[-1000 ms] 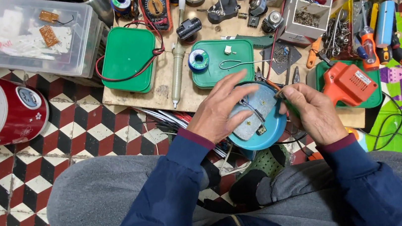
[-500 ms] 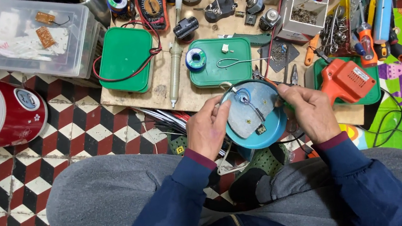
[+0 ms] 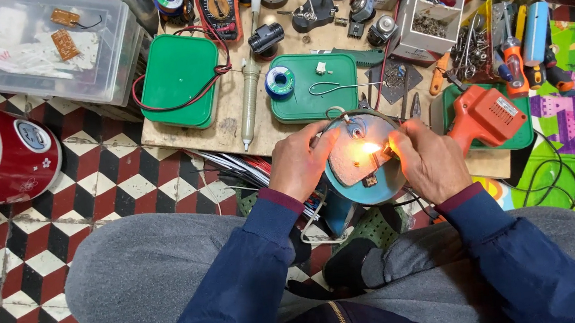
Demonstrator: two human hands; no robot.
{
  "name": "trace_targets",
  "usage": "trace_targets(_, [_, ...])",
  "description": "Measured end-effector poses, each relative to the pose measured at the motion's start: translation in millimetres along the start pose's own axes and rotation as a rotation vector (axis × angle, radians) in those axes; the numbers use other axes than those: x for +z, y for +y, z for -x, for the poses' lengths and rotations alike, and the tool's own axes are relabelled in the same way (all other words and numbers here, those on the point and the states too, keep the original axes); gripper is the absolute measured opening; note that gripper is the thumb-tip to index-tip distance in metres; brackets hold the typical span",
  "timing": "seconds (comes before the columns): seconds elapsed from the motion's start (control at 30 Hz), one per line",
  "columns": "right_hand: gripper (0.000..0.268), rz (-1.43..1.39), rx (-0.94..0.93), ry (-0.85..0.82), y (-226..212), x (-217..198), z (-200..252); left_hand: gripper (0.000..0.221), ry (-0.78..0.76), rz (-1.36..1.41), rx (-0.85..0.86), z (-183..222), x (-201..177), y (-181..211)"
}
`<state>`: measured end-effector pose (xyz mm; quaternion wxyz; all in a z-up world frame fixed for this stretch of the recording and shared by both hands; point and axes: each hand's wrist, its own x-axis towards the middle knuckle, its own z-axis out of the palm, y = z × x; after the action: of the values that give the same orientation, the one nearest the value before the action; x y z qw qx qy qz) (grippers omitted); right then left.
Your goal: The person is repairing a lamp by organizing a bundle of wires, stripping them, and soldering them to the lamp base before testing the connection.
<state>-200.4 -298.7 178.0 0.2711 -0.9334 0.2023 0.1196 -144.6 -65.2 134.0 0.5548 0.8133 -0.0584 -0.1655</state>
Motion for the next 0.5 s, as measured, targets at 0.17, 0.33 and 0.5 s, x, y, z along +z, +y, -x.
trace_targets(0.17, [0.043,-0.077,-0.048,0.033,14,9,4,0.051,0.001,0.014,0.0,0,-1,-1])
trace_targets(0.33, [0.038,-0.123,-0.101,0.1,19,12,5,0.052,-0.011,0.04,-0.001,-1,-2,0])
trace_targets(0.5, [0.038,-0.129,-0.101,0.123,11,9,7,0.05,-0.004,0.063,-0.006,0,0,0])
